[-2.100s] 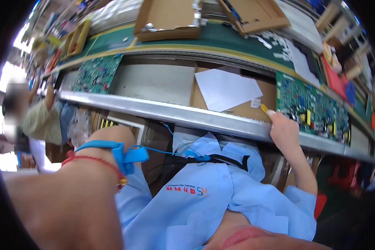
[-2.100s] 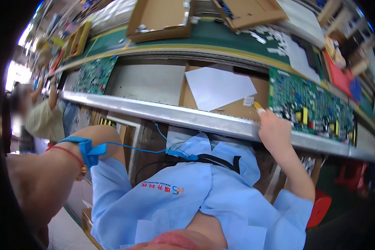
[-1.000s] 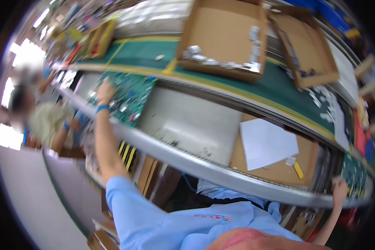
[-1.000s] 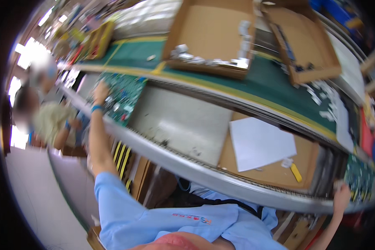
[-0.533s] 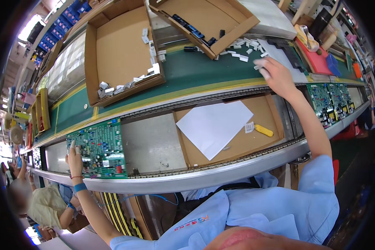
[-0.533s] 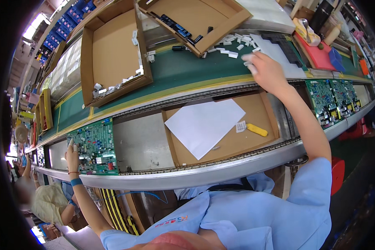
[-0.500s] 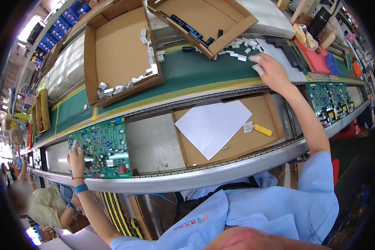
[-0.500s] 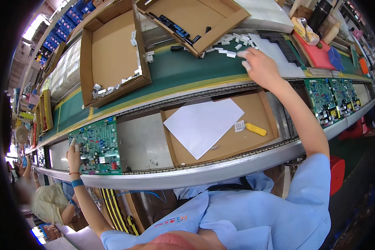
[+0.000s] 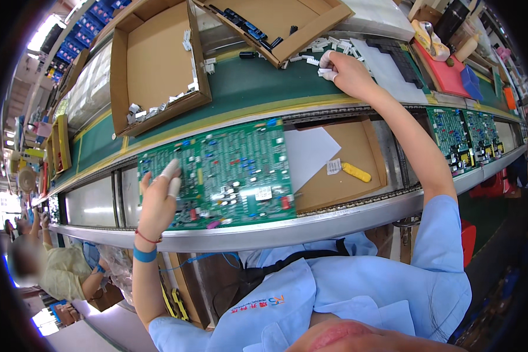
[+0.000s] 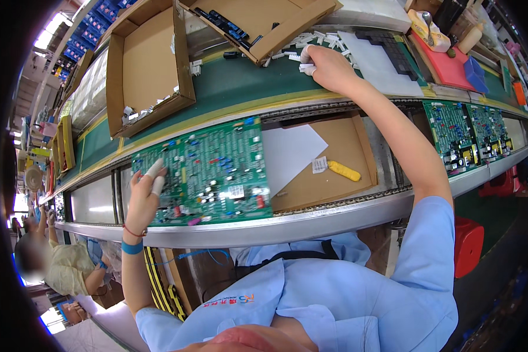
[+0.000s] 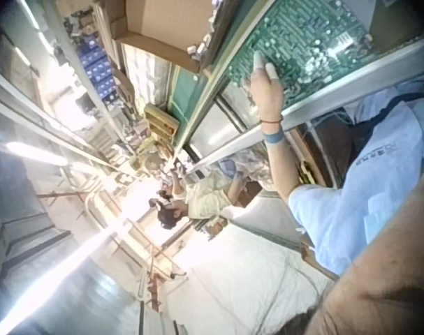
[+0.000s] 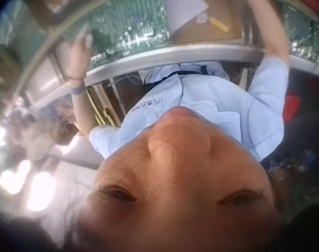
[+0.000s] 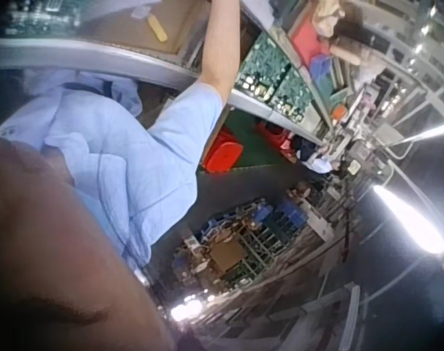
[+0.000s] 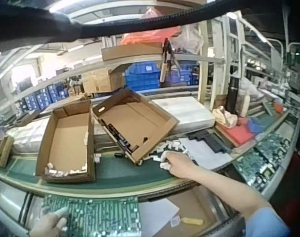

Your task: Assembling electronic components onto printed circuit boards on a factory production line.

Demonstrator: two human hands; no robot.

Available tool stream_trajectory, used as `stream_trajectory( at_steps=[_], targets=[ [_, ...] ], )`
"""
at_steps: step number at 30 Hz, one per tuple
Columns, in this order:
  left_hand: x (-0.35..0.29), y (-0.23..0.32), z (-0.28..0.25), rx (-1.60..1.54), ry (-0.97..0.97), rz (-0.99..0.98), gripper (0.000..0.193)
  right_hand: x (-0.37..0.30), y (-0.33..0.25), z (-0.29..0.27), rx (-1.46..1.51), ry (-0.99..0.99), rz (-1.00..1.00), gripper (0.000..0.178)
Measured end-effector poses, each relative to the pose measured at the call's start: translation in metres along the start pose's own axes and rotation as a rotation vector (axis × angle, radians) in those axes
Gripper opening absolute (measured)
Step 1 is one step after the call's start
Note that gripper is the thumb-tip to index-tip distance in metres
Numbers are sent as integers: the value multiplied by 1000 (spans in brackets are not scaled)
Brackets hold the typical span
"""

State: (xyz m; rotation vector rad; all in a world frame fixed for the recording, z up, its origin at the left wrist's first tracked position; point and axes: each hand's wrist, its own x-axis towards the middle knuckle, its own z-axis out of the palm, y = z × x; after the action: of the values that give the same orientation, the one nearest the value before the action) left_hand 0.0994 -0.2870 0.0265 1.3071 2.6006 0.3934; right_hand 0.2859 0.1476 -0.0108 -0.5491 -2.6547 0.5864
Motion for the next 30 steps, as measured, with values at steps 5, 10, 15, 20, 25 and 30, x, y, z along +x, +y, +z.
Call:
stream_trajectory(
  at_steps=[5,10,15,20,25,30],
  targets=[
    [8,56,20,45,15,239,38,3,5,3,213,42,54,28],
    [37,104,6,86,189,368,29,-6,-33,-15,887,-189,213,27],
    [100,159,-1,209,736,803,17,-12,-83,-22,1310,-392,263,26],
    [123,160,5,408,819,1065,6,-15,-99,-18,1258,-422,216,26],
    [118,155,10,496,798,1146,7,-14,-89,-5,1398,-506,255,27],
    [102,134,1,179,788,805,9,-1,-73,13,1060,-346,284,33]
  ],
)
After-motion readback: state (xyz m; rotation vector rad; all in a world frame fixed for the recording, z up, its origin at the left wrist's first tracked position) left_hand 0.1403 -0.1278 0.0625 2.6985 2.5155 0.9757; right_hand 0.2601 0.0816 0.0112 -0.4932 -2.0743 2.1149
